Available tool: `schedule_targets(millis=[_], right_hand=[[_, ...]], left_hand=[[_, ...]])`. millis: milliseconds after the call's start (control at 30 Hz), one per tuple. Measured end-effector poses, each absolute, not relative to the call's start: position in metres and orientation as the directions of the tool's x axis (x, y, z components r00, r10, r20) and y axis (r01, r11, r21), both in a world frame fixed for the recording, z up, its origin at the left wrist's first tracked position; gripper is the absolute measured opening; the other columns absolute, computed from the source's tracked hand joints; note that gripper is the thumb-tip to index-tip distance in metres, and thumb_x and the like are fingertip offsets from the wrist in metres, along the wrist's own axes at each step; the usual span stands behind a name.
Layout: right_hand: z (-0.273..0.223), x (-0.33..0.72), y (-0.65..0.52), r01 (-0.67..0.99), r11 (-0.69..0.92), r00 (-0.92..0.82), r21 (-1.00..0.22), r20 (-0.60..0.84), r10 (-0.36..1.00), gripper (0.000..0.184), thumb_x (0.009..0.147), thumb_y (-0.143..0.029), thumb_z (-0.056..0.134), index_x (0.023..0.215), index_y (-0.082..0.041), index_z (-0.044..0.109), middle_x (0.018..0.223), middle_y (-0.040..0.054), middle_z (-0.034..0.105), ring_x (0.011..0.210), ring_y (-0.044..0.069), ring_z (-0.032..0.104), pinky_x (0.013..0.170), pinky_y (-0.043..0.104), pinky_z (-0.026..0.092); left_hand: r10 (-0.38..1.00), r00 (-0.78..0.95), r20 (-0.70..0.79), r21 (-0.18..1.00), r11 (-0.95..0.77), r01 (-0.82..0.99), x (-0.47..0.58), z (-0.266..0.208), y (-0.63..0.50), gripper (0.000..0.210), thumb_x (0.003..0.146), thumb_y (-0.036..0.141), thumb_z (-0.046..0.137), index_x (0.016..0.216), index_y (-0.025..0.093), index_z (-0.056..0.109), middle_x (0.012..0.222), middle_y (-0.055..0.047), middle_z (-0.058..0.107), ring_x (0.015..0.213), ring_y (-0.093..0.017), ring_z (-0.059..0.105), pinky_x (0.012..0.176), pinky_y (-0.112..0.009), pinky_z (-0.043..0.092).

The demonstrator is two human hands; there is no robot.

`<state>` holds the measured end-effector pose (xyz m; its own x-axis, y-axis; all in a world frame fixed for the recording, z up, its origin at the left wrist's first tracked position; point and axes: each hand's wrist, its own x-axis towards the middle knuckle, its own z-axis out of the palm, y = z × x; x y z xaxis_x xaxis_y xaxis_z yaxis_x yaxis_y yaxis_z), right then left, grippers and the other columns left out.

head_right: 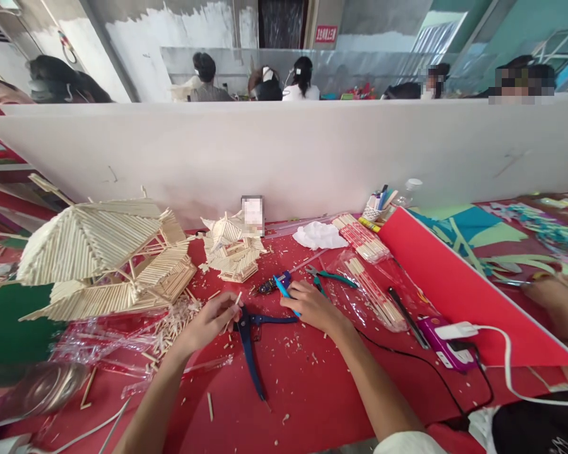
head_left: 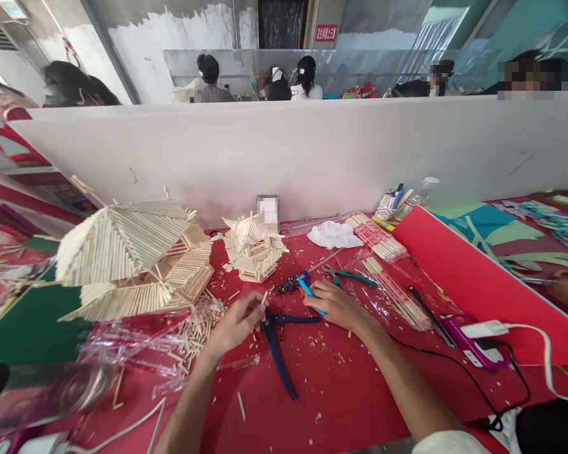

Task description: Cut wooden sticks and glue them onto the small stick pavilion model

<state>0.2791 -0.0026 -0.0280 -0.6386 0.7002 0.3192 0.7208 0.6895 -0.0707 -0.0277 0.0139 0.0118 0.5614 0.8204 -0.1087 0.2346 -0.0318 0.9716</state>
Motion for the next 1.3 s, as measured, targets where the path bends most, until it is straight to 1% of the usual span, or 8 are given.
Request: schedule_targets(millis=[167,400,500,633,800,1000,1133,1300], right_hand=[[-0.025,0.274,-0.005,0.730,0.682,-0.646,-0.038,0.289,0.707,0.037,0.082,0.008,0.056,0.099,-0.020,0.073,0.087,0.0067,0.070,0.090,0.023,0.061,0.086,0.035,0.045],[-0.023,0.269,-0.007,0.698,0.715,-0.686,-0.024,0.264,0.678,0.029,0.093,0.002,0.051,0.099,-0.019,0.070,0.085,0.0065,0.070,0.082,0.020,0.060,0.085,0.034,0.042],[-0.021,0.269,-0.007,0.690,0.714,-0.666,-0.116,0.284,0.690,0.026,0.094,-0.001,0.052,0.096,-0.020,0.069,0.085,0.0063,0.072,0.080,0.020,0.063,0.086,0.034,0.043],[-0.010,0.260,-0.011,0.634,0.702,-0.597,-0.323,0.373,0.710,0.018,0.098,-0.009,0.054,0.092,-0.022,0.065,0.088,0.0054,0.074,0.082,0.020,0.066,0.086,0.037,0.048],[0.009,0.224,-0.014,0.404,0.644,-0.396,-0.649,0.511,0.763,0.008,0.098,-0.018,0.060,0.095,-0.026,0.058,0.108,0.0064,0.074,0.100,0.019,0.070,0.090,0.035,0.054],[0.004,0.187,-0.010,0.292,0.598,-0.245,-0.746,0.546,0.801,0.011,0.096,-0.024,0.064,0.089,-0.027,0.056,0.103,0.0059,0.075,0.097,0.020,0.072,0.088,0.036,0.057],[-0.002,0.185,-0.012,0.308,0.555,-0.180,-0.772,0.526,0.831,0.013,0.095,-0.025,0.064,0.087,-0.027,0.054,0.101,0.0054,0.075,0.092,0.020,0.073,0.083,0.035,0.058],[-0.006,0.188,-0.014,0.382,0.553,-0.182,-0.741,0.526,0.831,0.013,0.094,-0.024,0.063,0.087,-0.027,0.053,0.097,0.0058,0.072,0.091,0.021,0.071,0.082,0.036,0.057]], left_hand=[[0.825,0.555,-0.105,0.977,-0.019,0.213,-0.027,0.011,0.016,0.042,0.092,0.061,0.059,0.086,0.020,0.052,0.075,0.002,0.060,0.059,-0.013,0.058,0.057,-0.025,0.044],[0.824,0.555,-0.112,0.984,0.013,0.178,-0.025,0.013,0.014,0.042,0.091,0.061,0.062,0.089,0.019,0.053,0.080,0.001,0.062,0.059,-0.012,0.061,0.053,-0.023,0.046],[0.833,0.542,-0.112,0.984,0.017,0.177,-0.023,0.012,0.014,0.041,0.089,0.058,0.067,0.089,0.019,0.054,0.080,0.002,0.059,0.060,-0.012,0.063,0.052,-0.022,0.048],[0.838,0.538,-0.093,0.987,0.009,0.158,-0.021,0.012,0.012,0.040,0.090,0.057,0.066,0.091,0.019,0.054,0.078,0.003,0.059,0.060,-0.012,0.063,0.052,-0.021,0.049],[0.837,0.542,-0.073,0.993,0.010,0.119,-0.015,0.016,0.009,0.039,0.091,0.056,0.066,0.096,0.018,0.058,0.078,0.001,0.062,0.060,-0.012,0.064,0.053,-0.022,0.050],[0.847,0.530,-0.028,0.998,-0.009,0.068,-0.012,0.014,0.008,0.038,0.092,0.053,0.066,0.102,0.017,0.060,0.085,-0.002,0.065,0.063,-0.013,0.066,0.054,-0.022,0.051],[0.843,0.536,-0.035,0.996,-0.015,0.089,-0.013,0.014,0.009,0.037,0.094,0.052,0.064,0.101,0.017,0.061,0.080,-0.001,0.065,0.063,-0.013,0.065,0.056,-0.022,0.051],[0.840,0.541,-0.051,0.996,0.003,0.089,-0.011,0.011,0.008,0.036,0.094,0.052,0.064,0.102,0.017,0.061,0.078,-0.001,0.065,0.063,-0.013,0.065,0.056,-0.022,0.050]])
